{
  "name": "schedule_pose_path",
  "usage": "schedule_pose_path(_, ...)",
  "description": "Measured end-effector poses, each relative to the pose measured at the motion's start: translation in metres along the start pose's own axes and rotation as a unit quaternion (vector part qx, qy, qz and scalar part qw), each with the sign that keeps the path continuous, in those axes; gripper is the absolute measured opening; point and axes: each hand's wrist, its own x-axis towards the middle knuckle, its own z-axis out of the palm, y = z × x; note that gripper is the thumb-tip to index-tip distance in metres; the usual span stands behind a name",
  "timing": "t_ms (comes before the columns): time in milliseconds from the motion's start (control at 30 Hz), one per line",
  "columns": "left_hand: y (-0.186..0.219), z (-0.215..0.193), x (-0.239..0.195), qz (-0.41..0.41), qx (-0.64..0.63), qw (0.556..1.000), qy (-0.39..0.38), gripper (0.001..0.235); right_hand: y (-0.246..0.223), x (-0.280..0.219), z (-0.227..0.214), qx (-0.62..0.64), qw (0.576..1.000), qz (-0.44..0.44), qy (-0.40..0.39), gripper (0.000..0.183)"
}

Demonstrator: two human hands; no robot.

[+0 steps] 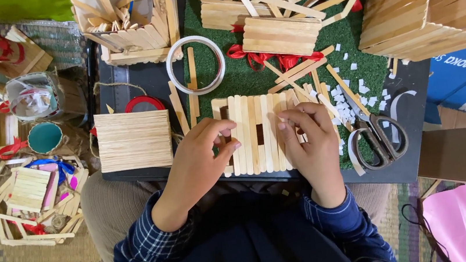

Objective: The person is assembling a small wooden box by attaching popsicle sticks to a frame.

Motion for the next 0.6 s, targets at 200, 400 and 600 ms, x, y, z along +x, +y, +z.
schedule_pose_path(200, 0.001, -0.002, 0.001, 0.003, 0.001, 1.0, -0.008, 0.028, 0.001, 0.0, 0.0, 0.004, 1.0, 0.002, -0.003, 0.008)
schedule_pose_path(400, -0.003, 0.001, 0.0, 0.004, -0.007, 1.0, 0.0, 0.026, 0.001, 0.001, -0.002, 0.01, 1.0, -0.002, -0.006, 0.009)
schedule_pose_path(600, 0.002, -0.004, 0.0, -0.005, -0.114, 0.992, 0.048, 0.02, 0.066, 0.003, -0.041, -0.081, 0.994, 0.023, 0.07, 0.013)
